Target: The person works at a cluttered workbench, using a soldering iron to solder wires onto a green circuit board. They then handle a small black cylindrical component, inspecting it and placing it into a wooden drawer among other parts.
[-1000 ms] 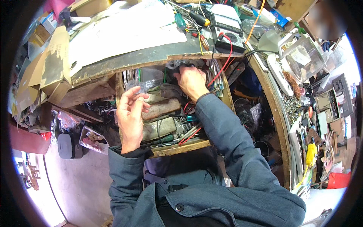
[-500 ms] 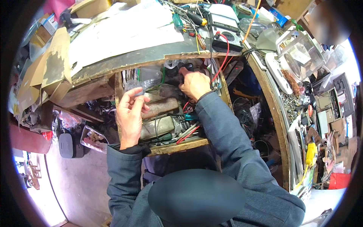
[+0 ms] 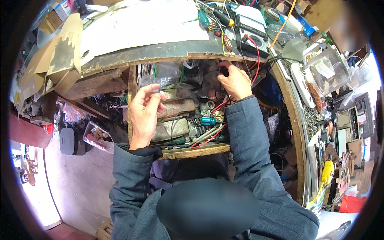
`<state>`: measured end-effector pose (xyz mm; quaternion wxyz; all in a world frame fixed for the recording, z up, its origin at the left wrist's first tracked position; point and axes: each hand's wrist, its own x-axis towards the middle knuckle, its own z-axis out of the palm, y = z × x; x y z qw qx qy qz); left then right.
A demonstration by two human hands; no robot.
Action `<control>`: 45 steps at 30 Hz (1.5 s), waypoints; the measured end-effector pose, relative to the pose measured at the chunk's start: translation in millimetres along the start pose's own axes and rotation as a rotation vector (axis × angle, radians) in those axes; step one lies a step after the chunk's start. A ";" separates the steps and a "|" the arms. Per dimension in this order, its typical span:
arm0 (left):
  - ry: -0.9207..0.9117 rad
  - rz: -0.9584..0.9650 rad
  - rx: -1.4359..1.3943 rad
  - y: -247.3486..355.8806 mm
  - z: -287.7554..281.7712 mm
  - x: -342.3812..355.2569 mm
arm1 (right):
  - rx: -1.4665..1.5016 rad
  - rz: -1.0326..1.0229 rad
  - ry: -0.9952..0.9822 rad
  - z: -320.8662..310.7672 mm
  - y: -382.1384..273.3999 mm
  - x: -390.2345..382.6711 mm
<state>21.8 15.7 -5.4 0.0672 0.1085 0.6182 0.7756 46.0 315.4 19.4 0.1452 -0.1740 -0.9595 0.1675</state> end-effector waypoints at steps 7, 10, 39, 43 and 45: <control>0.002 -0.013 0.020 4.1 1.1 -1.6 | -0.036 -0.041 -0.056 -0.6 -15.4 -6.8; 0.006 -0.023 0.034 5.2 2.3 -1.7 | -0.112 -0.110 -0.083 16.0 -28.9 -13.8; 0.005 0.021 -0.039 2.0 -4.7 -4.3 | -0.340 -0.114 0.109 34.8 -21.1 19.7; 0.098 0.054 -0.068 5.4 -1.6 0.8 | -0.278 -0.240 0.281 4.6 -34.1 -1.2; 0.171 0.126 -0.106 -0.3 -3.8 4.0 | -0.173 -0.314 0.355 -4.8 -37.9 -7.7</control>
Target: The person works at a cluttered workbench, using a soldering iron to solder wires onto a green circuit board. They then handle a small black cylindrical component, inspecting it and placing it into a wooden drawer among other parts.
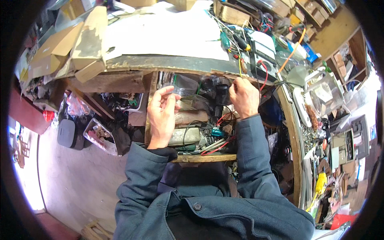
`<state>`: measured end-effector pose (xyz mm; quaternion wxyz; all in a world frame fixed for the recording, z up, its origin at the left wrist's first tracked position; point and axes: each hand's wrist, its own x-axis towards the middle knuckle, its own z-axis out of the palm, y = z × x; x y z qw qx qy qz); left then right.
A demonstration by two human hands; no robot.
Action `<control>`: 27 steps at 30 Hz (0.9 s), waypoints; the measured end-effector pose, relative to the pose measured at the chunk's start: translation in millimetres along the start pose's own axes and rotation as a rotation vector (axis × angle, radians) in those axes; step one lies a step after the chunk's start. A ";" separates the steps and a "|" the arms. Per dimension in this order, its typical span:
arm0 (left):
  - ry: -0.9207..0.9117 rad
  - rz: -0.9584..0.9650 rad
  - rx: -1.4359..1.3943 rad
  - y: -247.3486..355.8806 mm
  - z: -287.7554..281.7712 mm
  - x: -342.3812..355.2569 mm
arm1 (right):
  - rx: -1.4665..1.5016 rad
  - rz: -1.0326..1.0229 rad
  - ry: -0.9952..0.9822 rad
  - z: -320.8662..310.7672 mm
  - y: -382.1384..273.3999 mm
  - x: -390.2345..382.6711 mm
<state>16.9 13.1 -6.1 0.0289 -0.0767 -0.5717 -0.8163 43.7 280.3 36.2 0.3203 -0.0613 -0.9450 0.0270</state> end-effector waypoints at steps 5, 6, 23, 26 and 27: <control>0.122 0.096 -0.164 -0.6 -4.6 4.8 | 0.608 0.034 0.116 -9.8 -6.3 5.9; 0.147 0.112 -0.185 -1.0 -5.8 5.1 | 0.703 0.073 0.097 -11.5 -8.4 6.7; 0.185 0.050 -0.307 3.9 -10.4 5.6 | 0.489 -0.122 -0.327 -101.4 -17.0 64.6; 0.185 0.026 -0.300 7.5 -9.8 4.1 | 0.519 -0.103 -0.366 -100.8 -12.2 62.2; 0.183 0.031 -0.302 6.9 -9.8 4.6 | 0.552 -0.091 -0.355 -98.2 -9.3 61.9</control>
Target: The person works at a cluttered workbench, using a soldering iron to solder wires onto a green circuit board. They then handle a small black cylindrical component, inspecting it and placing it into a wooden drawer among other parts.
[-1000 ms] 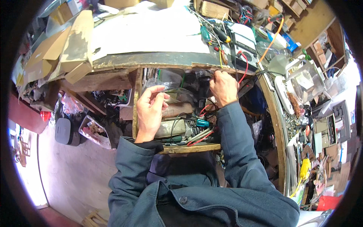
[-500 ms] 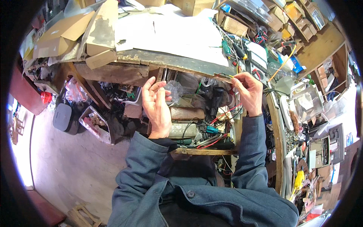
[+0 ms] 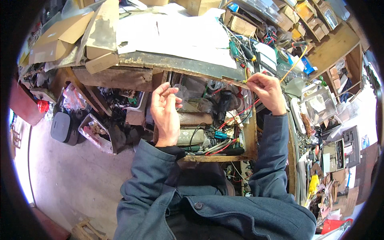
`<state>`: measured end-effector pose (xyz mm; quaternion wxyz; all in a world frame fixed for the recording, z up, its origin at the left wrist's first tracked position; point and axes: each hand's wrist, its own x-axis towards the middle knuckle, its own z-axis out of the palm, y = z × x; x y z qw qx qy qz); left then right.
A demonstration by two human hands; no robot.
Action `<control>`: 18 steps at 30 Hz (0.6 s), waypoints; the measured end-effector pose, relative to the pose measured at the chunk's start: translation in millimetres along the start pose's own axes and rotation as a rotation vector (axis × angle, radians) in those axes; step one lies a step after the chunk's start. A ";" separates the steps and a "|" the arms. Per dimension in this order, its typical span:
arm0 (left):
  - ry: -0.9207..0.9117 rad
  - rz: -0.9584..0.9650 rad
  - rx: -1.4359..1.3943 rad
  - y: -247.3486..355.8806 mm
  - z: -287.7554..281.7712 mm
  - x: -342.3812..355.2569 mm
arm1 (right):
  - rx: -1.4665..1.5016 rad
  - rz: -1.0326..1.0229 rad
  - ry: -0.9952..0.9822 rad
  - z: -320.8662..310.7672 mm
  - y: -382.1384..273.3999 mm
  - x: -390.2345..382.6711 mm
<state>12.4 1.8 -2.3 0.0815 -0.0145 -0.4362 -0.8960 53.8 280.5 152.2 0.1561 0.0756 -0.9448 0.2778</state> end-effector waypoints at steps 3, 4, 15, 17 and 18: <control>0.005 0.023 -0.010 -1.5 -1.0 0.5 | 0.208 0.074 0.094 -0.5 14.0 12.6; 0.008 0.029 -0.014 -0.3 -0.5 0.0 | 0.250 0.097 0.137 -2.0 21.2 19.8; 0.022 0.030 -0.009 -5.2 -3.9 6.9 | 0.270 -0.092 0.427 -11.6 26.5 84.5; -0.006 -0.005 0.006 -3.0 -3.7 4.9 | 0.271 -0.089 0.210 8.9 11.5 62.6; -0.038 -0.032 0.007 -1.4 0.9 3.1 | 0.290 -0.084 0.116 11.9 7.0 47.7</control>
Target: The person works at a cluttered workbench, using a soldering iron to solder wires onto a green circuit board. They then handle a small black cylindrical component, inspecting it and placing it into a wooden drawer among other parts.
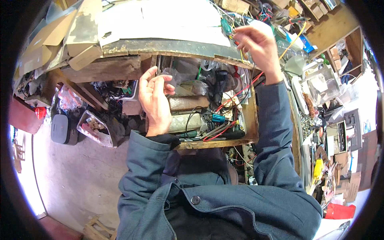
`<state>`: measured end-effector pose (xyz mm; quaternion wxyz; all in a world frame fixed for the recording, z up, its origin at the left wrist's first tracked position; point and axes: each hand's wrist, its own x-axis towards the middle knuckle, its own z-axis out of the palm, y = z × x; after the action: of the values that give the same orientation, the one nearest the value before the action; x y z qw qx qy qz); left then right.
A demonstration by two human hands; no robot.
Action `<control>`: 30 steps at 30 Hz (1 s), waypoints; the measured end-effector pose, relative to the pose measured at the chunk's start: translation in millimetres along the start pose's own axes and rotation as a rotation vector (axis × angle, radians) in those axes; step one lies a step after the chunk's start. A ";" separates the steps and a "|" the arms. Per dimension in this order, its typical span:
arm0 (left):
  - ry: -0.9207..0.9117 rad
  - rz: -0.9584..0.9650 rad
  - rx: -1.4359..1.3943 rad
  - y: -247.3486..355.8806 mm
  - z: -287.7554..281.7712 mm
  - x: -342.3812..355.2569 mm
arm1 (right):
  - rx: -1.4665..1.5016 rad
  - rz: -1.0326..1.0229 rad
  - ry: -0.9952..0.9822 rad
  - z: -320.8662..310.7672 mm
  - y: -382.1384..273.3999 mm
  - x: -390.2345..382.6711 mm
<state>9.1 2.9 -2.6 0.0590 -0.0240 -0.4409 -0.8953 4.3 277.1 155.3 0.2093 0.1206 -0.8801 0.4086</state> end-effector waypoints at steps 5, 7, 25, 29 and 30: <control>-0.039 -0.043 0.010 0.0 -1.7 -1.8 | -0.012 0.175 -0.361 36.5 11.3 -50.2; -0.063 -0.053 0.011 -1.5 0.2 -1.6 | -0.169 0.179 -0.338 46.2 42.6 -65.2; -0.050 -0.108 0.125 -1.4 2.0 -3.7 | -0.888 0.124 -0.317 102.4 96.8 -90.2; -0.067 -0.105 0.127 -2.4 2.4 -3.1 | -0.881 0.140 -0.254 107.5 107.9 -93.6; -0.064 -0.108 0.134 -2.0 2.2 -3.2 | -0.873 0.144 -0.243 107.0 108.9 -93.5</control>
<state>11.9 6.1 -3.2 -0.0021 -0.0249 -0.5022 -0.8644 16.2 268.0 -23.1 0.1068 0.0067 -0.9942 -0.0038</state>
